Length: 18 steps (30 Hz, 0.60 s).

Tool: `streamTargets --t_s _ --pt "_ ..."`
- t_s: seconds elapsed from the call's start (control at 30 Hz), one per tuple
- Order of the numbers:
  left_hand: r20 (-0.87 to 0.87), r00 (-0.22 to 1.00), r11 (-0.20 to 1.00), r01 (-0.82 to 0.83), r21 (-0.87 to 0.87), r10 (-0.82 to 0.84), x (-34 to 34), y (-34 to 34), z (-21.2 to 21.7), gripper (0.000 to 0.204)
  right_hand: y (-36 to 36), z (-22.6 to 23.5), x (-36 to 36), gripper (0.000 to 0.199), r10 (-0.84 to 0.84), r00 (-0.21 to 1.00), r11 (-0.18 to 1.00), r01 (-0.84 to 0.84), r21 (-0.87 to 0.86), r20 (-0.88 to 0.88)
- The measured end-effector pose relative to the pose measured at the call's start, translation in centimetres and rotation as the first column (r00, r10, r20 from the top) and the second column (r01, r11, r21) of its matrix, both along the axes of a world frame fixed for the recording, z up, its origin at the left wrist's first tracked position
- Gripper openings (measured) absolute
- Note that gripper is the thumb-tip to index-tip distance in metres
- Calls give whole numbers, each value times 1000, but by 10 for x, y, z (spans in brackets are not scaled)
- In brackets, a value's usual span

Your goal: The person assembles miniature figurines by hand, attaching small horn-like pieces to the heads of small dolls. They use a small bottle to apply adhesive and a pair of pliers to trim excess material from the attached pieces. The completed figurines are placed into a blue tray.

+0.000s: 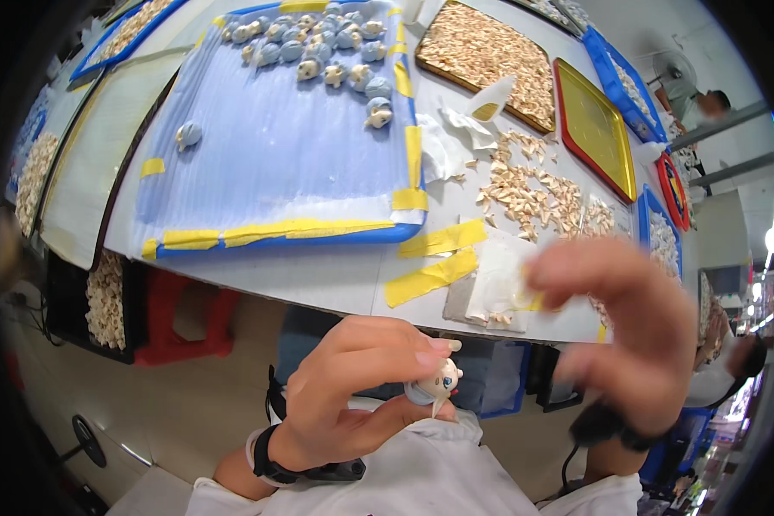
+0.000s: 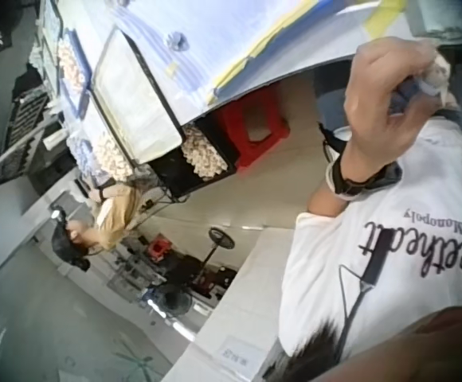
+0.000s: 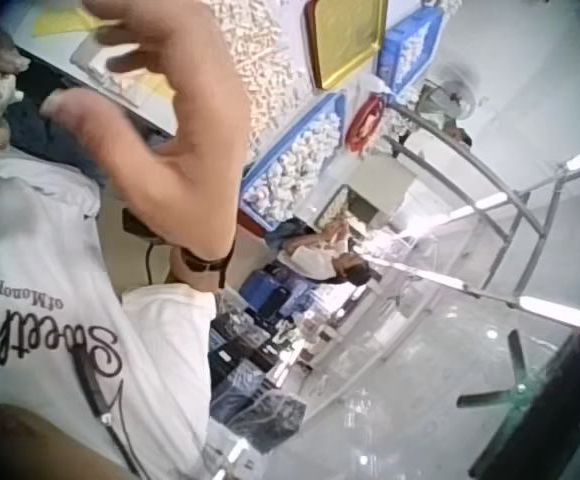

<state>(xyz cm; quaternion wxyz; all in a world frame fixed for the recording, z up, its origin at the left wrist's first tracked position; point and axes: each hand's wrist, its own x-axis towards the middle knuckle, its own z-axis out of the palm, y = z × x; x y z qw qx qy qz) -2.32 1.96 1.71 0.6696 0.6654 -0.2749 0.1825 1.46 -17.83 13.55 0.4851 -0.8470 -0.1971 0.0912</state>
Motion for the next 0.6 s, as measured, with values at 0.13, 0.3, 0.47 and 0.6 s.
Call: streamTargets --t_s 0.13,0.3,0.47,0.6 --pt "97 993 988 -80 135 67 -3 -10 6 42 15 -11 -38 55 83 983 994 -95 -63 -166" --pt "371 928 876 -177 450 -3 -9 -33 23 37 -8 -22 -65 38 -105 931 983 150 106 -349" --pt "334 943 908 -142 393 3 -9 -48 32 40 -49 -11 -73 18 -209 953 969 232 85 -217" --pt "205 948 899 141 416 -243 -5 -67 29 26 -64 -34 -84 14 -113 993 993 114 32 -19"
